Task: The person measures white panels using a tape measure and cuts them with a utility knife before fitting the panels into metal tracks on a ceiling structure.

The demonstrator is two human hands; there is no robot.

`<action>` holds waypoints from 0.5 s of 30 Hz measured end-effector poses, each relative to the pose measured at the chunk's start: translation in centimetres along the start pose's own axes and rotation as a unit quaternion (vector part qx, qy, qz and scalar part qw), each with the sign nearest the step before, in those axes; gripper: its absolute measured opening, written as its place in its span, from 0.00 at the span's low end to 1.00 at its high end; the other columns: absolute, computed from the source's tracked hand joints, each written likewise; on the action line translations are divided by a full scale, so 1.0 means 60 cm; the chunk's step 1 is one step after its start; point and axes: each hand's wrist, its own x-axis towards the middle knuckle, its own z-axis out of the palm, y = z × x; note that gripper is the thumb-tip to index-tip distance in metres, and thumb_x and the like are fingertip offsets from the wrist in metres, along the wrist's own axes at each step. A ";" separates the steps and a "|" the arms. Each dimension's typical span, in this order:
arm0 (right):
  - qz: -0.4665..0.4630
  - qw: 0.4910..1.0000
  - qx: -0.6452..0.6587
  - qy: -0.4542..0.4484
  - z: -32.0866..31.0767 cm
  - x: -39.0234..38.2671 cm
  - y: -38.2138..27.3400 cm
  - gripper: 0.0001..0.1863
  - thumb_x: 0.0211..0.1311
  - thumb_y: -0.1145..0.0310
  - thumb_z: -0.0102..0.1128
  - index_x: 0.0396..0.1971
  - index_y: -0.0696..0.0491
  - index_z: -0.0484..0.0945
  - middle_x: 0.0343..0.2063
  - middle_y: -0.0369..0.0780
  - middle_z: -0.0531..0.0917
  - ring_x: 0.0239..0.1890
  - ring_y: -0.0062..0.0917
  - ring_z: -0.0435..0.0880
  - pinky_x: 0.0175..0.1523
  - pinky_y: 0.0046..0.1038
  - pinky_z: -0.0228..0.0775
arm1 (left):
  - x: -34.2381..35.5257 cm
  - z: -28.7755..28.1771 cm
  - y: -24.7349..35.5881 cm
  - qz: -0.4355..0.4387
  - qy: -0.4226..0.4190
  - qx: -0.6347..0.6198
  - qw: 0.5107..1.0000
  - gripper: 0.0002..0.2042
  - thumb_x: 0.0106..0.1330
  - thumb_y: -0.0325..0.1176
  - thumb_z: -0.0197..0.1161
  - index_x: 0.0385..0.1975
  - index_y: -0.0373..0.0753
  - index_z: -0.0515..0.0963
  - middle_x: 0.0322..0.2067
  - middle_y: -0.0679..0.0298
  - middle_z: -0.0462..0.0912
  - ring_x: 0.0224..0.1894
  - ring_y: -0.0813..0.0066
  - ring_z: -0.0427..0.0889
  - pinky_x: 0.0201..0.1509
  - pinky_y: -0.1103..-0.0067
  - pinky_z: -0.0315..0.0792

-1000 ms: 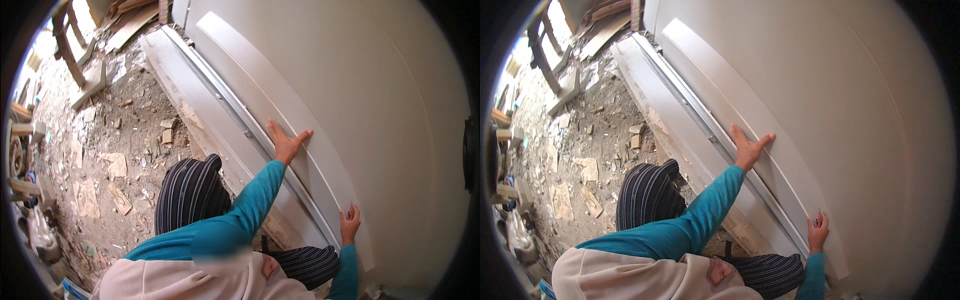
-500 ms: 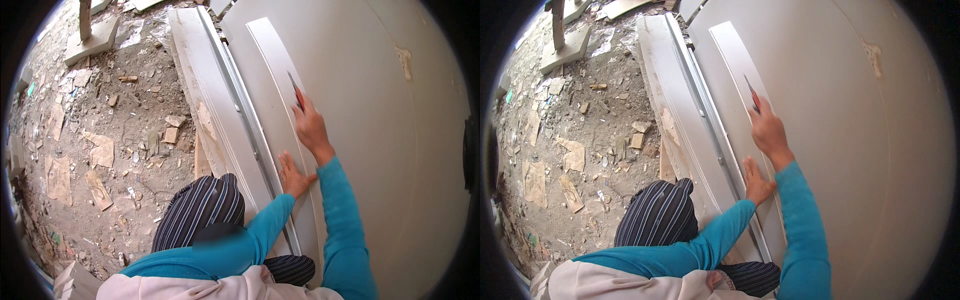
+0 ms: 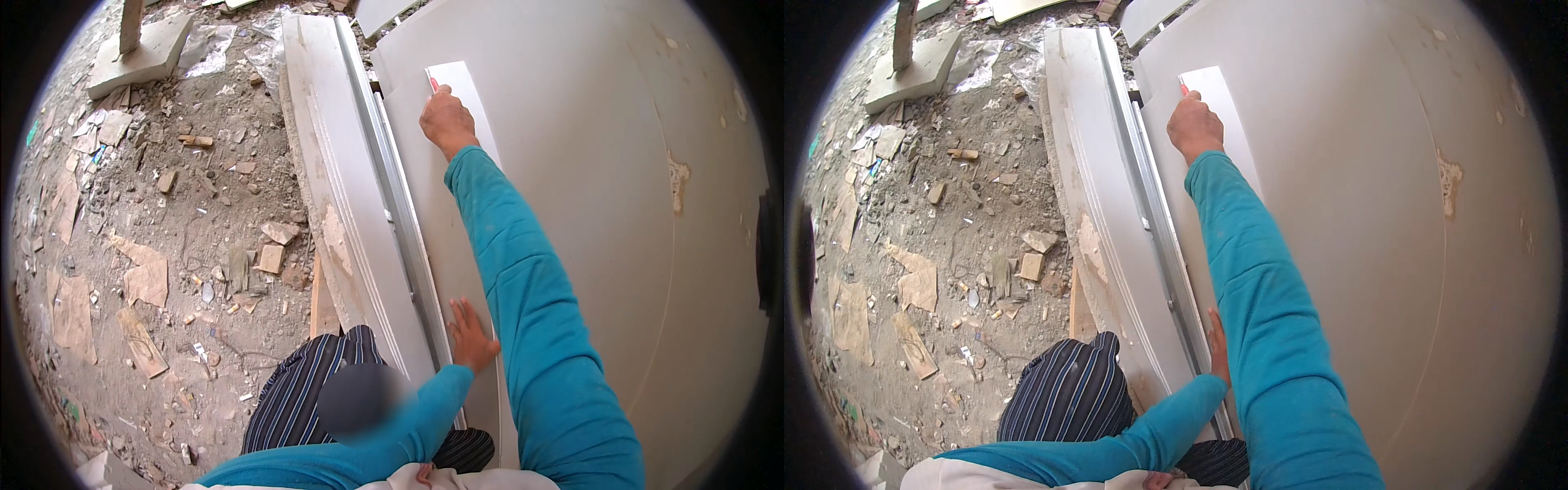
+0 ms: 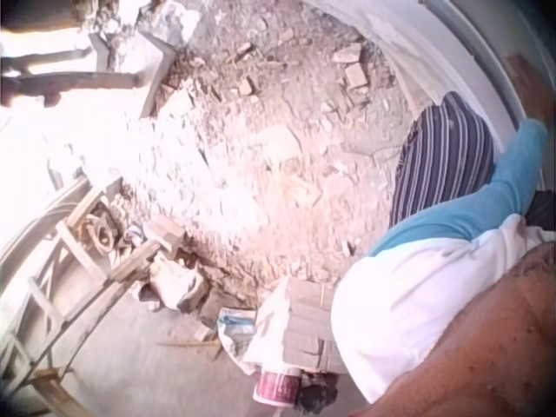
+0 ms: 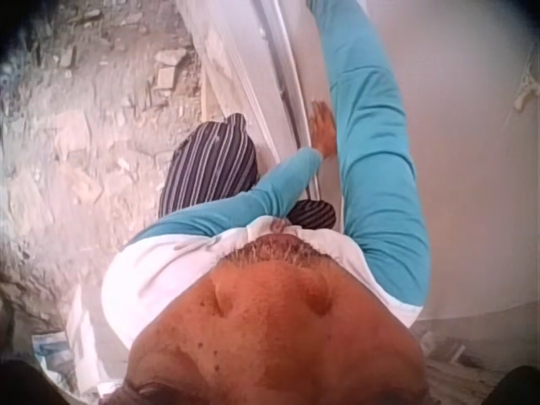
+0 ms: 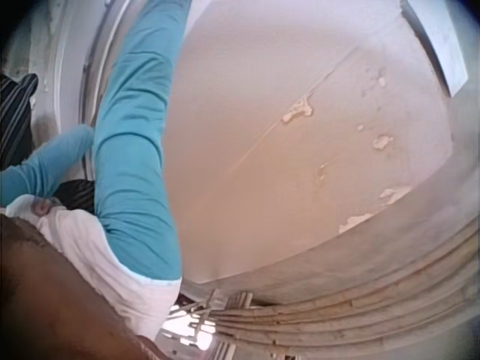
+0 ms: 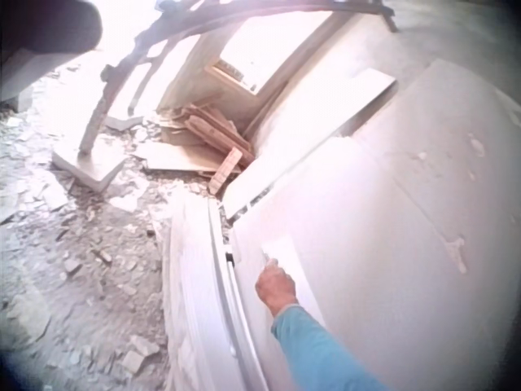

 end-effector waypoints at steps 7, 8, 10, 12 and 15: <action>0.000 1.000 0.009 -0.001 0.004 0.010 -0.022 0.13 0.68 0.72 0.50 0.50 0.61 0.70 0.46 0.58 0.85 0.51 0.53 0.85 0.59 0.45 0.77 | 0.011 0.011 -0.034 0.066 0.005 0.123 0.990 0.63 0.56 0.53 0.71 0.77 0.35 0.27 0.78 0.41 0.24 0.74 0.17 0.36 0.79 0.45 0.42; 0.003 1.000 0.009 -0.002 0.003 0.010 -0.024 0.13 0.68 0.72 0.50 0.50 0.61 0.70 0.46 0.58 0.85 0.51 0.53 0.85 0.59 0.45 0.77 | 0.010 0.013 -0.040 0.064 0.002 0.124 0.990 0.63 0.56 0.53 0.71 0.77 0.35 0.27 0.78 0.41 0.24 0.74 0.17 0.36 0.79 0.45 0.42; -0.010 1.000 -0.013 0.011 0.005 0.008 -0.016 0.18 0.68 0.71 0.53 0.52 0.65 0.71 0.47 0.57 0.85 0.51 0.48 0.87 0.59 0.41 0.79 | 0.009 0.012 -0.032 0.082 0.014 0.111 0.990 0.62 0.60 0.61 0.67 0.77 0.33 0.28 0.78 0.41 0.25 0.74 0.18 0.36 0.79 0.45 0.41; -0.008 1.000 -0.018 0.006 0.005 0.007 -0.011 0.18 0.68 0.71 0.53 0.53 0.65 0.71 0.47 0.56 0.86 0.51 0.47 0.87 0.58 0.41 0.79 | 0.009 0.010 -0.028 0.077 0.007 0.111 0.991 0.62 0.61 0.64 0.65 0.77 0.32 0.29 0.77 0.40 0.25 0.75 0.19 0.36 0.79 0.45 0.41; 0.001 1.000 -0.024 0.000 0.002 0.015 -0.014 0.18 0.69 0.69 0.52 0.53 0.65 0.72 0.47 0.55 0.86 0.51 0.46 0.88 0.58 0.40 0.79 | 0.008 0.012 -0.027 0.075 0.009 0.110 0.991 0.62 0.62 0.67 0.62 0.77 0.30 0.29 0.77 0.38 0.26 0.76 0.22 0.36 0.79 0.44 0.40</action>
